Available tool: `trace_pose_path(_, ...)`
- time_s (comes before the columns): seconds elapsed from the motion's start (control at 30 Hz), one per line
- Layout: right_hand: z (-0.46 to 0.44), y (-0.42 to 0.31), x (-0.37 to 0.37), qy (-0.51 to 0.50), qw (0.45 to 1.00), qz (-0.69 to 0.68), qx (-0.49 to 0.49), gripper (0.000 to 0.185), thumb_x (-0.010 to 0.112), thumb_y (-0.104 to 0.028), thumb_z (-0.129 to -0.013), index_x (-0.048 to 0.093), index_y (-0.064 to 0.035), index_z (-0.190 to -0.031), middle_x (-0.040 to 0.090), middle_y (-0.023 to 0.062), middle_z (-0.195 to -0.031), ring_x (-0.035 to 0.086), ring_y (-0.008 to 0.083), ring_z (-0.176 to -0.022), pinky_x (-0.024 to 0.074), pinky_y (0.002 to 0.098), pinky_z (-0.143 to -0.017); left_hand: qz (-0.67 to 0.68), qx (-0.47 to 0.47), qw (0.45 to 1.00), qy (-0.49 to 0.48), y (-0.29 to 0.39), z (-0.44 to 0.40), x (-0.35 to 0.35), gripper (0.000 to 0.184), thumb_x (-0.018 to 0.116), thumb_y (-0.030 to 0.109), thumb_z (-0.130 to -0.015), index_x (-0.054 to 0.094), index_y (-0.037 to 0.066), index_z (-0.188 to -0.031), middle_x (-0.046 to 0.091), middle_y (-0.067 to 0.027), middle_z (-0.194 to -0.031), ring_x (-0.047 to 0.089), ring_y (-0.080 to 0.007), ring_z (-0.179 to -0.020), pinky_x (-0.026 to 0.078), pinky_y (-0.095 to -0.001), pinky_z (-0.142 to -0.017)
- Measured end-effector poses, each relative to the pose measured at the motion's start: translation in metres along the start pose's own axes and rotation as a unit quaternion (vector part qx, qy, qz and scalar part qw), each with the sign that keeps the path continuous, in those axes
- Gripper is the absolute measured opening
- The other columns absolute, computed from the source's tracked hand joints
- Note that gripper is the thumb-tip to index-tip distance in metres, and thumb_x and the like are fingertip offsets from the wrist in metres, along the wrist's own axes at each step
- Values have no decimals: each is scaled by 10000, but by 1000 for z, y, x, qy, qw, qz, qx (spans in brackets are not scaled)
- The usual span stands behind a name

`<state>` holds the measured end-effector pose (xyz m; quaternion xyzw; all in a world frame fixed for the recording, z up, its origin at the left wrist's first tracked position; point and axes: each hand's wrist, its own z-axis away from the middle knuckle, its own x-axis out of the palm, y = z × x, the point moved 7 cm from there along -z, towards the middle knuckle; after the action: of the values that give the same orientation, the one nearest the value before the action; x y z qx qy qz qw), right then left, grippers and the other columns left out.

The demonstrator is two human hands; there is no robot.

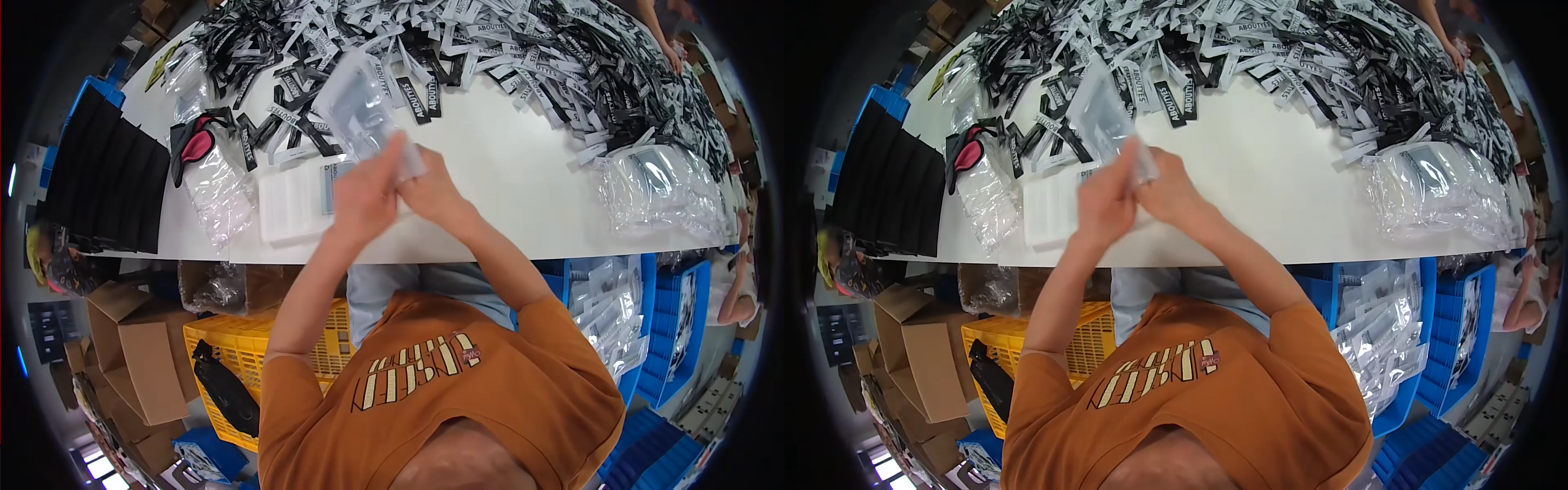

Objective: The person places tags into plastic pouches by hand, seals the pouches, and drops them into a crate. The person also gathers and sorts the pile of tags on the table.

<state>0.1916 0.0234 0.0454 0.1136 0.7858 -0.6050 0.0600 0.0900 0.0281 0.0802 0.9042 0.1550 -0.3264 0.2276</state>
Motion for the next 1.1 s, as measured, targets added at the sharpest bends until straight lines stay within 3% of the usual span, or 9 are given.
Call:
trace_pose_path(0.07, -2, 9, -4, 21, 1000, -4, -21, 118, 580, -76, -793, 578, 34, -834, 638, 171, -741, 636, 256, -679, 494, 344, -624, 9, -50, 999, -11, -2, 5, 1, 699, 602, -36, -647, 488, 99, -1323, 647, -143, -834, 624, -310, -677, 496, -379, -580)
trace_pose_path(0.17, 6, 16, 2, -105, 977, -102, 158, 140, 600, -78, -771, 603, 20, -871, 647, 153, -735, 634, 191, -674, 493, 321, -615, 55, -123, 990, -50, -13, 10, 2, 712, 588, -41, -647, 475, 104, -1334, 645, -131, -826, 622, -307, -691, 497, -388, -585)
trace_pose_path(0.27, 1, 18, -13, 4, 999, -14, 35, 158, 616, -101, -780, 622, 21, -880, 649, 118, -716, 625, 167, -664, 491, 303, -621, 78, -21, 996, -44, 16, 0, 2, 680, 548, -67, -687, 462, 87, -1344, 626, -129, -775, 605, -277, -644, 496, -336, -618)
trace_pose_path(0.4, -3, 24, -13, -21, 998, -51, 8, 169, 611, -99, -787, 636, 21, -904, 656, 85, -719, 598, 143, -660, 485, 296, -632, 251, -159, 939, -173, 10, -4, -3, 675, 611, 9, -702, 443, 72, -1353, 582, -91, -762, 552, -269, -616, 487, -310, -635)
trace_pose_path(0.53, 0, 1, -11, -69, 996, -56, -17, 176, 585, -93, -814, 643, 8, -946, 666, 72, -774, 572, 109, -696, 476, 283, -659, -38, 133, 990, -30, 6, -47, -40, 582, 607, 34, -713, 498, 65, -1284, 591, -89, -690, 592, -238, -631, 494, -321, -628)
trace_pose_path(0.6, 3, -5, -7, -101, 993, -65, -11, 189, 571, -106, -838, 646, 2, -974, 667, 66, -797, 563, 94, -717, 471, 277, -668, -37, 168, 979, -110, 9, -56, -45, 456, 600, 31, -724, 582, 33, -1180, 602, -100, -669, 602, -230, -615, 497, -315, -619)
trace_pose_path(0.7, 3, 7, -9, -148, 980, -129, 41, 214, 557, -135, -876, 646, -7, -1023, 666, 52, -844, 564, 80, -752, 468, 261, -678, 126, -121, 950, -258, -28, -56, -43, 345, 642, 4, -723, 646, 28, -1067, 630, -99, -716, 594, -163, -644, 485, -289, -628)
trace_pose_path(0.83, 9, 3, -19, -108, 966, -212, 97, 212, 563, -158, -902, 658, -3, -1012, 665, 40, -860, 574, 82, -755, 467, 239, -674, 186, -249, 921, -233, -47, -45, -43, 82, 660, 57, -791, 656, -23, -807, 628, -12, -705, 539, -36, -657, 432, -207, -582)
trace_pose_path(1.1, 11, -31, -20, -76, 996, 38, -6, 164, 652, -157, -843, 664, 6, -858, 629, 31, -717, 538, 59, -657, 421, 226, -582, 304, -263, 893, -201, -29, -25, -24, 202, 675, 154, -818, 638, -35, -757, 511, 33, -584, 413, -31, -576, 340, -229, -493)
